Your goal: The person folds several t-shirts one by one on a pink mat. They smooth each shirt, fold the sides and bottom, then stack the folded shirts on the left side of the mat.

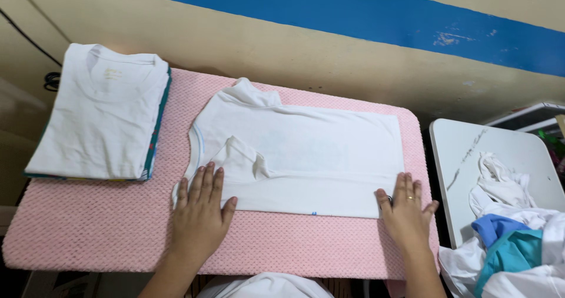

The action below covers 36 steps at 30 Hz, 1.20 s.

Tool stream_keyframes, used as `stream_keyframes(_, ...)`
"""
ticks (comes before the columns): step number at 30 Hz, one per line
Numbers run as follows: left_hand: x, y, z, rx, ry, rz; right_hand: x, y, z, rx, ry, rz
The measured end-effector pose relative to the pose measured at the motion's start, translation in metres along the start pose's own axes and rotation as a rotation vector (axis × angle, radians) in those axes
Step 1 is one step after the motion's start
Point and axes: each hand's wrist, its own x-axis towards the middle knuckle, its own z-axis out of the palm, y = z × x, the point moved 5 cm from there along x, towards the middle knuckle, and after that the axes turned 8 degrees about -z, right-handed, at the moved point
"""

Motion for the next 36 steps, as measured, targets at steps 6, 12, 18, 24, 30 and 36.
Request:
stream_keyframes(6,0.000,0.000,-0.004,-0.044,0.007,-0.004,0.024,-0.090,-0.023,0.066,0.232,-0.311)
stream_keyframes(12,-0.002,0.001,-0.006,-0.085,0.022,-0.007,0.087,-0.200,-0.039,0.228,0.274,-0.662)
stream_keyframes(18,0.003,-0.003,0.000,-0.093,-0.063,-0.016,0.151,-0.200,-0.017,0.181,0.233,-0.594)
stream_keyframes(24,0.011,0.002,-0.014,-0.073,-0.128,-0.011,0.198,-0.086,-0.005,0.125,0.213,-0.357)
stream_keyframes(30,0.043,-0.002,-0.036,-0.055,-0.496,-0.108,0.219,0.017,0.004,0.226,0.378,-0.257)
stream_keyframes(36,0.149,-0.024,-0.041,-0.406,0.064,-0.071,0.220,0.039,0.012,0.435,0.572,-0.367)
